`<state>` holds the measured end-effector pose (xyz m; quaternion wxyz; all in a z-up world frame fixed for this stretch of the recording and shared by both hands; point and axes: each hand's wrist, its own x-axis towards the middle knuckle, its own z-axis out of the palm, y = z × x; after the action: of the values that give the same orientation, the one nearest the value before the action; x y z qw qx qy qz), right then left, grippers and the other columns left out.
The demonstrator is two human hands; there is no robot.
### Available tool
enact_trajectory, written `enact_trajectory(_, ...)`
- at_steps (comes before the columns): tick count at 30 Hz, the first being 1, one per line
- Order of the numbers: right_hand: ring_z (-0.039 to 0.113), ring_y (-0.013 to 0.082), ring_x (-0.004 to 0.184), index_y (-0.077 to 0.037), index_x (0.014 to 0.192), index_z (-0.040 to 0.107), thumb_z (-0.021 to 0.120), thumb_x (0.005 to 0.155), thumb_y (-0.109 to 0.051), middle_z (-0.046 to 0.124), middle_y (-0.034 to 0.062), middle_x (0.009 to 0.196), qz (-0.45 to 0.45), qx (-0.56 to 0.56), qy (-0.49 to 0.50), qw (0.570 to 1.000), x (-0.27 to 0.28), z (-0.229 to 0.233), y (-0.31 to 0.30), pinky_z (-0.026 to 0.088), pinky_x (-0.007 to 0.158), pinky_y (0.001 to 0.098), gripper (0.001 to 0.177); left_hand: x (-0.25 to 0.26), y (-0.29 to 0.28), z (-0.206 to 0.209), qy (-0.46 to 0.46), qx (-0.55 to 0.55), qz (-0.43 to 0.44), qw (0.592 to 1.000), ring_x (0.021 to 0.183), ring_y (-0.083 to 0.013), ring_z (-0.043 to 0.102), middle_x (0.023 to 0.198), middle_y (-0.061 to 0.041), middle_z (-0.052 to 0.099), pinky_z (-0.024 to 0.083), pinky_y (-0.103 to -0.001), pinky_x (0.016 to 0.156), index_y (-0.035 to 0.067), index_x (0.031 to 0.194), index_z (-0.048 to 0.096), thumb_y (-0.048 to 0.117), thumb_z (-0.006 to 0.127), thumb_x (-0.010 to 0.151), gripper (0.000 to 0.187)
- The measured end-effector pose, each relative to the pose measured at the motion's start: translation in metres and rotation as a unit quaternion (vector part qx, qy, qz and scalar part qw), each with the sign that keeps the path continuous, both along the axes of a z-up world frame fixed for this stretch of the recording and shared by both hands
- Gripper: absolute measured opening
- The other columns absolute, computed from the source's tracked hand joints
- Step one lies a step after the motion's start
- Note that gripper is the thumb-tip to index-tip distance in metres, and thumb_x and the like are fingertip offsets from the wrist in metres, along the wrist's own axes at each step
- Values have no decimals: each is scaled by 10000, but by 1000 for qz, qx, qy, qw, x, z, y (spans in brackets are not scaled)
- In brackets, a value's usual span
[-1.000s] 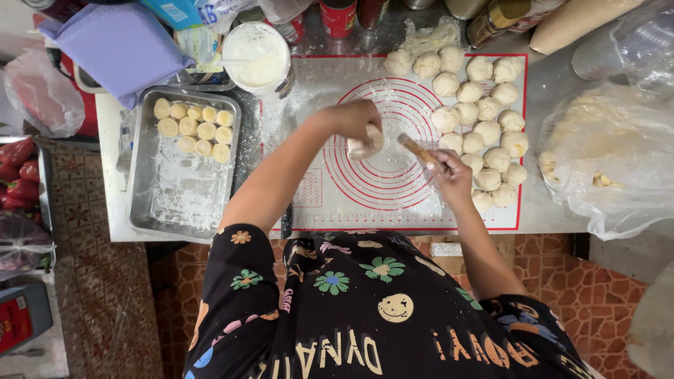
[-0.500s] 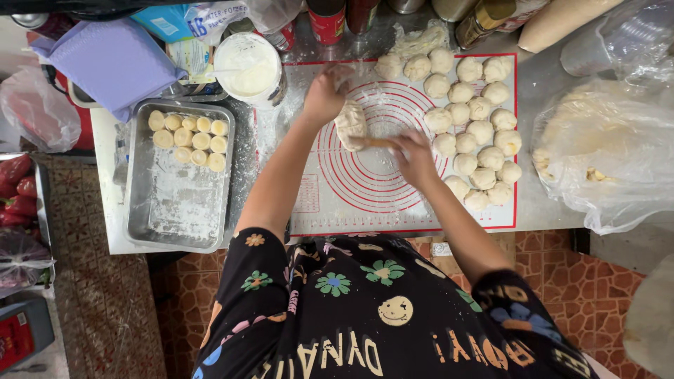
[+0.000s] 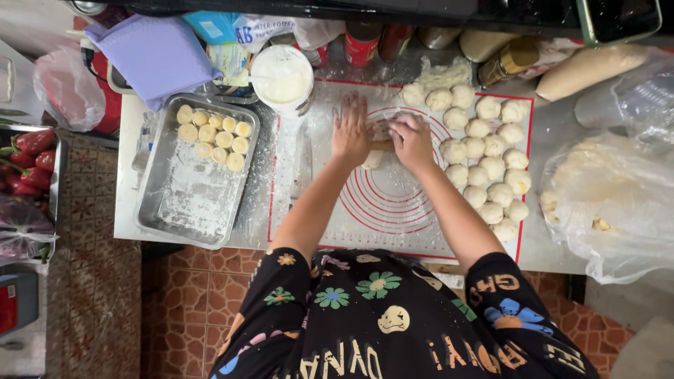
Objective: The person rolls dough balls into flat circular sheets using a rolling pin on a silicone mat. They repeatedly flatten each piece, adjust its position, and place the finished sheets into a metal tray. The person also uses a knife to trim the edges of the rolled dough.
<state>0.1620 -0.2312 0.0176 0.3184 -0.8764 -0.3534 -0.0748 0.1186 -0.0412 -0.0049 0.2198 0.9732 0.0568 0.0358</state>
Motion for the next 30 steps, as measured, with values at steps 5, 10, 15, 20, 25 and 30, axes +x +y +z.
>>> enact_trajectory(5,499,409,1378,-69,1463,553,588,967,-89,558,202,1468,-54,-67,-56,995,-2,-22,14,392,1167,522,497,-11,2,-9,43,11,6,999,1578,-336,114,1686,-171,187,43,-585,1255,36,1613,185,459,473,1022,781)
enact_trajectory(10,311,435,1527,8,1579,368,512,1062,-241,397,257,1610,-68,-119,-3,991,-20,-44,2,239,1240,565,591,-33,4,-12,14,-13,-12,1000,1598,-330,123,1704,-160,184,43,-582,1284,9,1622,152,425,481,1047,782)
enact_trajectory(15,228,425,1556,29,1603,308,501,1078,-302,298,248,1664,-67,-178,14,982,-38,-37,-5,148,1255,586,650,-54,2,0,5,-30,-29,999,1589,-352,103,1705,-200,141,60,-580,1265,-1,1623,132,385,494,1041,786)
enact_trajectory(20,147,428,1573,-4,1637,234,529,1049,-348,215,228,1692,-48,-200,55,977,-67,-22,-11,73,1253,616,743,-87,-2,6,-8,-14,-49,999,1591,-356,96,1713,-190,138,64,-582,1273,3,1626,128,361,500,1042,780)
enact_trajectory(25,125,453,1573,-41,1652,195,544,1025,-349,191,225,1708,-17,-209,48,977,-98,-5,-22,61,1247,630,781,-120,-7,11,-10,-18,-49,999,1597,-357,93,1714,-197,129,66,-549,1285,11,1635,133,342,504,1033,781)
enact_trajectory(30,125,443,1566,-61,1653,191,543,1014,-346,185,199,1707,-4,-226,60,972,-119,1,-35,62,1239,628,783,-144,-12,14,-28,-5,-60,998,1601,-347,92,1714,-191,132,63,-535,1293,6,1634,133,348,498,1046,772)
